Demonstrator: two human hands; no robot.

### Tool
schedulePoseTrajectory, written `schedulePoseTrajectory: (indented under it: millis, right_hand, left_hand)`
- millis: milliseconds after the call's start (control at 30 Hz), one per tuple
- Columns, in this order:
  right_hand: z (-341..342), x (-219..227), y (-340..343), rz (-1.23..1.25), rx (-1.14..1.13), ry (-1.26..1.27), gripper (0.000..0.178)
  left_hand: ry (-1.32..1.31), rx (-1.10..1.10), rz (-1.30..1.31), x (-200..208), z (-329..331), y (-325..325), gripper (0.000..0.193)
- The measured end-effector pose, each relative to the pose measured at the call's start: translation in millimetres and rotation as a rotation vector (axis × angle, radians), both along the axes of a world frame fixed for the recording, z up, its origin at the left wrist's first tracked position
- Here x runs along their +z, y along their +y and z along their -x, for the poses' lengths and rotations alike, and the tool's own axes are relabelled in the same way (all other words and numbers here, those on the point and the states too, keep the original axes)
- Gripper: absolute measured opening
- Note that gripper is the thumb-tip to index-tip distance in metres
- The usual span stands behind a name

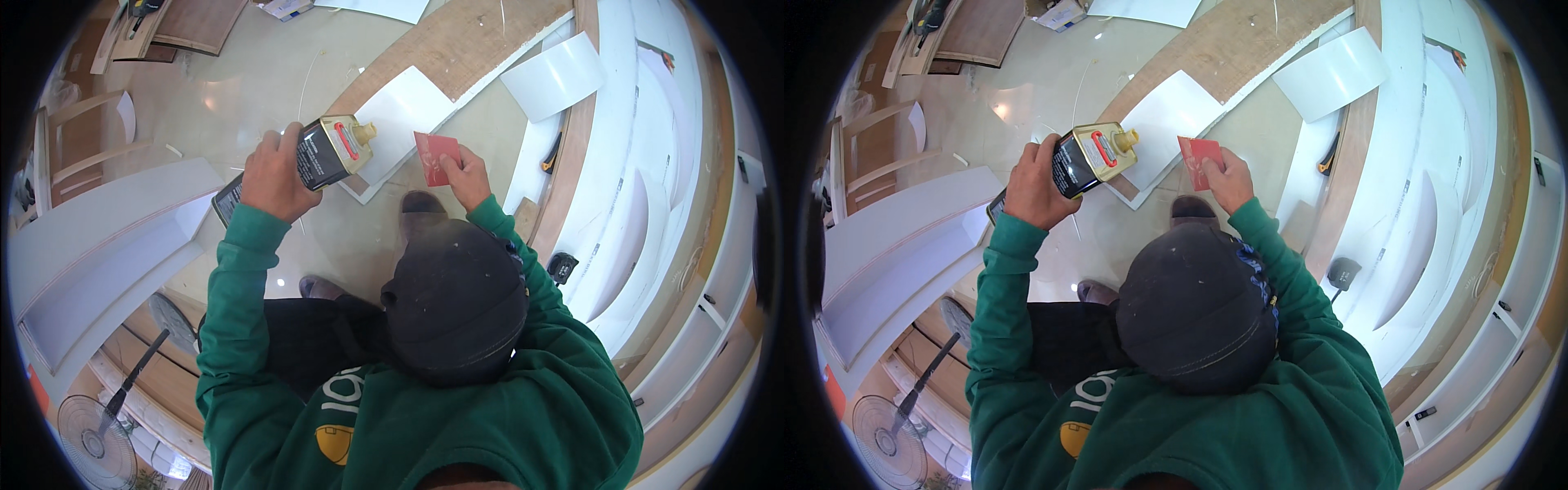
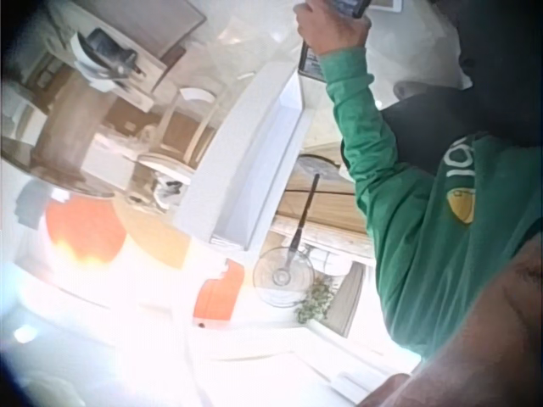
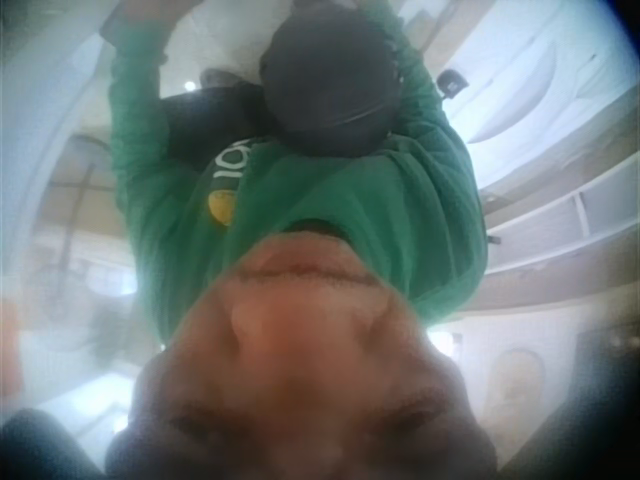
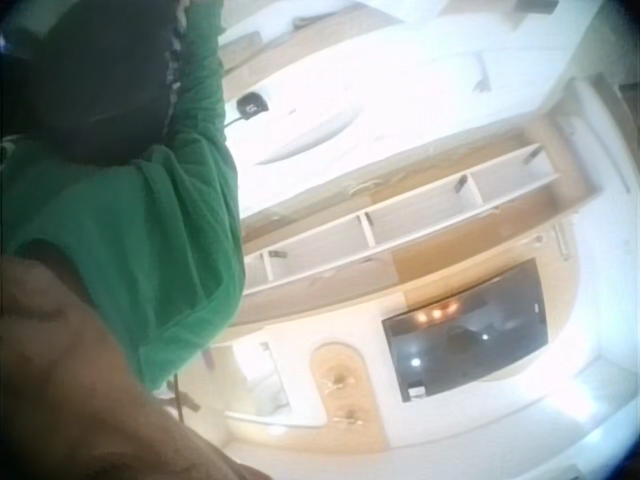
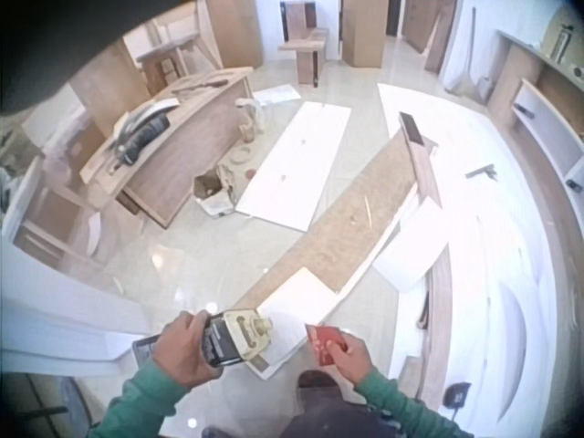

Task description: The person applies glue to a white rectangular veneer piece and smooths it with a red card. They then place the veneer onto a wooden drawer front and press it into place.

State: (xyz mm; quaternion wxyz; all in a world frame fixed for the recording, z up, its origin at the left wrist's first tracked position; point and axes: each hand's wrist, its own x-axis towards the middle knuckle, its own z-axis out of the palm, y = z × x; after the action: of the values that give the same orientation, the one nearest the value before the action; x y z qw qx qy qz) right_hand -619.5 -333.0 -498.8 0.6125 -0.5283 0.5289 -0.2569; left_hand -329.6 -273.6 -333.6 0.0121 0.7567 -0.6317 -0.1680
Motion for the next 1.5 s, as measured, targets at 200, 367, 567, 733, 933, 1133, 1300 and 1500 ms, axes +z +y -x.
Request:
schedulePoseTrajectory:
  millis: [200,367,567,733,933,1133,1300,1500]
  right_hand:
    - [-2.8,-1.5,0.6,0.002,-0.005,-0.028,0.031]
    - [-10.6,13.4,-4.5,0.046,0.009,-0.045,0.033]
    - [-19.9,23.1,-8.9,0.041,0.038,-0.037,0.031]
    - [-33.1,35.1,-9.4,0.253,0.072,-0.006,0.026]
    - [-48.5,59.7,-19.3,0.598,0.240,0.103,0.026]
    - [-60.2,26.4,-13.9,0.843,0.304,0.112,0.035]
    - [-56.4,31.2,-20.4,0.959,0.361,0.261,0.040]
    - [-37.4,27.1,-37.5,1.014,0.471,0.460,0.032]
  left_hand:
    - [0.024,0.001,0.002,-0.9,-1.3,0.8,0.083]
    - [0.034,0.016,0.005,-0.9,-2.8,2.1,0.083]
    - [0.029,0.021,0.008,0.2,-2.0,2.7,0.084]
    - [0.088,0.048,0.007,1.4,-5.3,6.4,0.086]
    - [0.130,0.083,0.011,2.3,-6.7,11.0,0.086]
    - [0.201,0.104,0.086,-0.6,-13.5,18.1,0.086]
    - [0.294,0.142,0.178,-3.1,-28.5,32.1,0.087]
    - [0.640,0.510,0.412,-20.5,-80.4,48.5,0.083]
